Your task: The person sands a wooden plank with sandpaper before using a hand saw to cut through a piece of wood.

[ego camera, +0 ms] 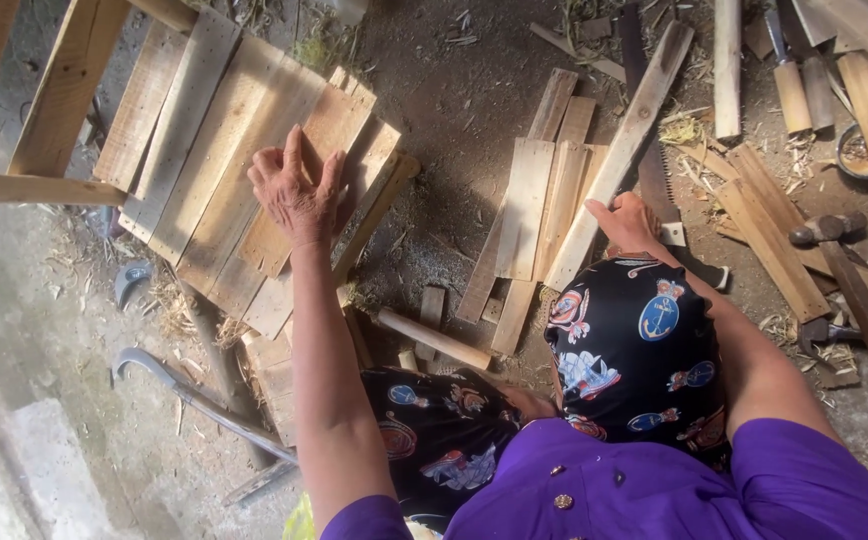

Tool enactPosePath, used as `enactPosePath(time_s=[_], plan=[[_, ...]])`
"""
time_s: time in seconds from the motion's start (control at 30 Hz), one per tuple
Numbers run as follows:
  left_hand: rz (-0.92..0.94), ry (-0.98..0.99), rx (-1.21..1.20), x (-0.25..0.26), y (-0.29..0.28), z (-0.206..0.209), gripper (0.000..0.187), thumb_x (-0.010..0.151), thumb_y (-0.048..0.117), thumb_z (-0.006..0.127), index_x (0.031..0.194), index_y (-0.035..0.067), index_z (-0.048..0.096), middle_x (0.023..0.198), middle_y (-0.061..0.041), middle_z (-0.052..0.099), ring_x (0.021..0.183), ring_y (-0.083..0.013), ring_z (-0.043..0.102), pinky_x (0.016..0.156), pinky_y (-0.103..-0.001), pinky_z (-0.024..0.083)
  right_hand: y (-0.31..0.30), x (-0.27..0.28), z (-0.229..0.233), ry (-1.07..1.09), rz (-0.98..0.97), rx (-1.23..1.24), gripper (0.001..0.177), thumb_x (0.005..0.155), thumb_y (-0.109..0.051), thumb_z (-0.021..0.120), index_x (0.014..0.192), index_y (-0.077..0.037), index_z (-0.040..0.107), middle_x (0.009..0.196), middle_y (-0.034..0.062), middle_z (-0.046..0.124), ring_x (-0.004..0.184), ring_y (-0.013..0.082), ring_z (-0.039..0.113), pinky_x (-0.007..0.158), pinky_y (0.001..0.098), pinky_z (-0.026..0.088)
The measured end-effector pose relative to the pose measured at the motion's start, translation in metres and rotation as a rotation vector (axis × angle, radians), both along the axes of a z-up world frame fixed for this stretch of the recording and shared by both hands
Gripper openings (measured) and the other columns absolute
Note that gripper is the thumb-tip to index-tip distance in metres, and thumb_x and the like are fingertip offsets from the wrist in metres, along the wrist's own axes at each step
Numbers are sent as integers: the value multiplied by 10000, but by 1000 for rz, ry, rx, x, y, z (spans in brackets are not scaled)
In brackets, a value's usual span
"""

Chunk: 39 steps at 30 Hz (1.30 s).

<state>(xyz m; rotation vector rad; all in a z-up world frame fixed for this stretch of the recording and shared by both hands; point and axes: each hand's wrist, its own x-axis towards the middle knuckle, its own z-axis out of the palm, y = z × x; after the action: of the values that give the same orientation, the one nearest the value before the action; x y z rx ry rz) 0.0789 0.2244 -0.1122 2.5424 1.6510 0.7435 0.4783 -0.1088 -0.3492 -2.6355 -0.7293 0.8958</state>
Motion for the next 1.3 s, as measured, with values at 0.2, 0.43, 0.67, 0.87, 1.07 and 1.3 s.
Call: enactPosePath(time_s=[0.2, 0.43, 0.67, 0.87, 1.07, 1.3], plan=[[16, 38, -12, 1, -1, 2, 628, 957, 697, 655, 1379, 235, 605, 1076, -39, 401, 998, -218, 398, 819, -369, 406, 23, -5, -25, 64, -216, 121, 632, 679, -429, 836, 1075, 27, 649, 975, 278, 700, 971, 502, 692, 739, 619, 505], [6, 55, -3, 1, 6, -5, 666, 933, 715, 669, 1394, 242, 586, 1079, -35, 412, 1005, -234, 421, 826, -389, 415, 4, -29, -4, 27, -346, 524, 619, 728, -218, 859, 1143, 73, 505, 1007, 298, 613, 1041, 510, 652, 845, 592, 501], [6, 56, 7, 2, 0, 3, 657, 966, 728, 623, 1391, 229, 585, 1072, -26, 393, 995, -220, 404, 827, -382, 411, 14, -95, 15, 148, -13, 550, 616, 707, -269, 802, 1182, 7, 524, 991, 278, 662, 982, 468, 662, 795, 537, 483], [14, 59, -10, 1, 0, 1, 668, 948, 720, 663, 1400, 234, 582, 1083, -30, 406, 1007, -225, 413, 842, -385, 415, 9, -96, 14, 79, 41, 465, 474, 760, -303, 828, 1125, -69, 637, 963, 181, 673, 940, 381, 696, 763, 448, 528], [15, 45, -22, -1, 2, -5, 654, 946, 686, 696, 1418, 253, 566, 1094, -28, 401, 1019, -225, 411, 852, -383, 413, -36, -5, 33, -449, 231, 323, 170, 895, -192, 740, 1038, -147, 660, 944, 86, 582, 919, 366, 652, 730, 423, 534], [87, 97, 24, 0, 8, -12, 737, 891, 850, 495, 1393, 315, 575, 1046, -38, 490, 965, -210, 455, 795, -412, 464, -107, 8, 42, -389, 262, 330, 396, 861, -137, 792, 1157, 50, 608, 1124, 267, 480, 1009, 438, 491, 882, 534, 448]])
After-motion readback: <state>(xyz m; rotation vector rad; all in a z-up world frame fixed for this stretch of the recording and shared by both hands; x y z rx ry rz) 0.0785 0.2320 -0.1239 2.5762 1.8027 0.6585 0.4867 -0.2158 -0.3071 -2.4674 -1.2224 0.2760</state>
